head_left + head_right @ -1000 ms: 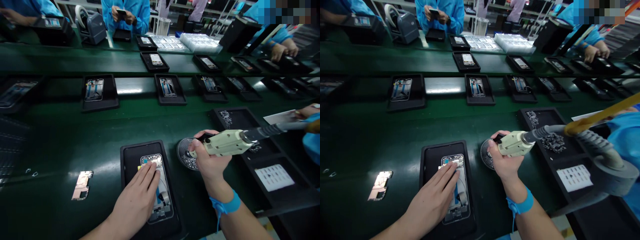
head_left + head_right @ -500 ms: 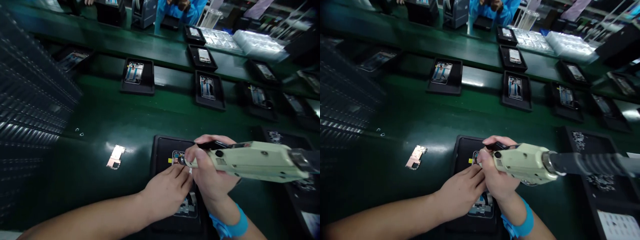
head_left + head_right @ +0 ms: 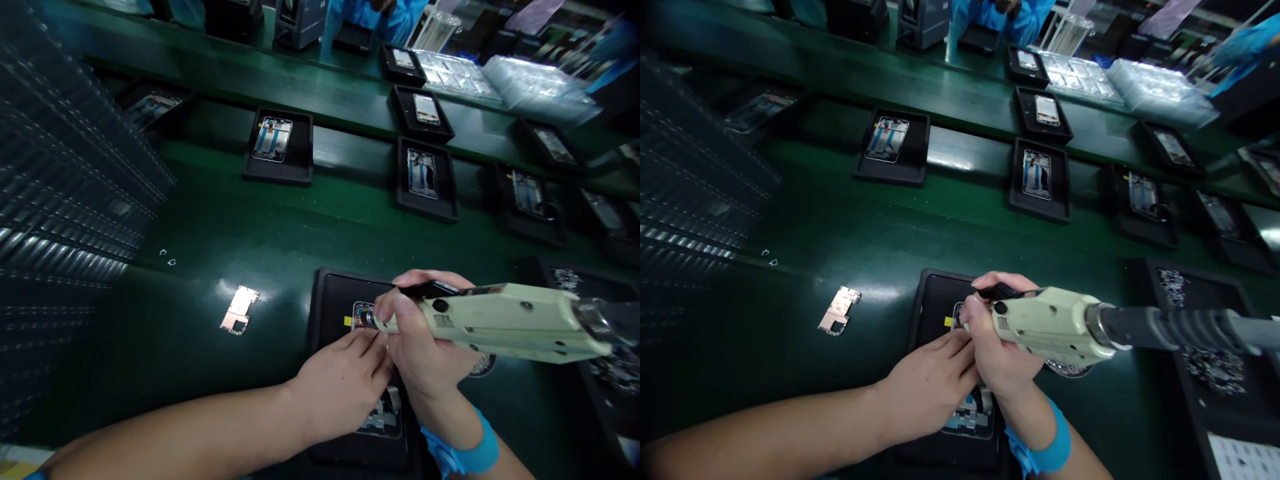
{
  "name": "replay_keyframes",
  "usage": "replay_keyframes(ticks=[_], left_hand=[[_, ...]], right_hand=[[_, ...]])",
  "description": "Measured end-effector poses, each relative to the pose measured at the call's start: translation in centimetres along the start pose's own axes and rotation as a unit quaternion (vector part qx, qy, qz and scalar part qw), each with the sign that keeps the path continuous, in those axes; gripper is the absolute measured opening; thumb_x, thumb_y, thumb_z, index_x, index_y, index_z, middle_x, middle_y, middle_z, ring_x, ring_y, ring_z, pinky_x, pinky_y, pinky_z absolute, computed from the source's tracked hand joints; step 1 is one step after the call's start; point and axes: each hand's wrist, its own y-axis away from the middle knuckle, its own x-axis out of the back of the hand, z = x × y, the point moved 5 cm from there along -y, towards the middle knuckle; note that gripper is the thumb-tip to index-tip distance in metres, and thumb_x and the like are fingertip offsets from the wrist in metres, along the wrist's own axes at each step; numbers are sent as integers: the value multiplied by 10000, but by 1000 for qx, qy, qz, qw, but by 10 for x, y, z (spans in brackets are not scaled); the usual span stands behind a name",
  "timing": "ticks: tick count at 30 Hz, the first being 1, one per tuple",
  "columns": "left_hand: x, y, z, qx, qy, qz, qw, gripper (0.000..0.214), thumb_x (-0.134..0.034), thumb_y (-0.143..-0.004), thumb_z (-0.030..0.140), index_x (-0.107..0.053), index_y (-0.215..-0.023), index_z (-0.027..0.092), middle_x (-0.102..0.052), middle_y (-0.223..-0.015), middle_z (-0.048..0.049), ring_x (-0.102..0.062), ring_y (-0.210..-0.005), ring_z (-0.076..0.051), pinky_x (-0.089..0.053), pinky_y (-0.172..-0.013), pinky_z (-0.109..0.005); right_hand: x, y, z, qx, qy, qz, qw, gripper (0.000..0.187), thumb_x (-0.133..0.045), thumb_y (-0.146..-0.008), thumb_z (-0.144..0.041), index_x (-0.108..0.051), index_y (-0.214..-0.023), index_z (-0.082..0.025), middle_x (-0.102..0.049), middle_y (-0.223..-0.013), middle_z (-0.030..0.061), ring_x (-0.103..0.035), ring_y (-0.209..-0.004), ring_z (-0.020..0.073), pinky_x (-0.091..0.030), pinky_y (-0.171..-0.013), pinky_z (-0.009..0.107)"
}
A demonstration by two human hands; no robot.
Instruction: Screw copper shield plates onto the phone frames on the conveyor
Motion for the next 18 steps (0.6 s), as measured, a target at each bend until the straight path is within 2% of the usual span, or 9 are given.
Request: replay_keyframes(ticks=[5, 12, 15, 18], left_hand=[[-1, 2, 1, 6, 6, 10, 1000, 309, -497, -993, 217, -657, -1207, 62, -644, -1200, -139, -576, -1182, -275, -380, -1141, -385], [5, 0, -1, 7, -6, 22, 1000, 331, -510, -993, 204, -665, -1243, 53, -649, -1242, -143, -585, -1212, -281, -357, -1180, -393], [8, 17, 12, -7, -4, -4, 1000, 401, -486, -1026, 307, -644, -1302, 64, -610, -1349, -149, -514, -1332, -301, -295, -1223, -419], [3, 45, 33, -29, -41, -19, 999, 424, -439, -1056, 432, -655, -1305, 164, -590, -1412, -94, -476, -1364, -301, -297, -1198, -473]], right_hand=[[-2, 1, 1, -2, 4, 5, 1000, 302, -692, -889, -140, -581, -1144, -259, -632, -1005, -15, -630, -574, 77, -591, -588, 290], [-2, 1, 4, 9, 38, -16, 999, 246, -696, -897, -172, -561, -1089, -246, -602, -871, -33, -610, -568, 82, -595, -591, 274], [-1, 4, 9, 5, 42, -14, 999, 259, -706, -894, -182, -550, -1090, -250, -612, -892, -22, -612, -572, 84, -593, -594, 273], [-1, 4, 11, -14, 33, -11, 999, 290, -712, -892, -203, -541, -1121, -251, -645, -970, -9, -624, -589, 85, -580, -591, 270]])
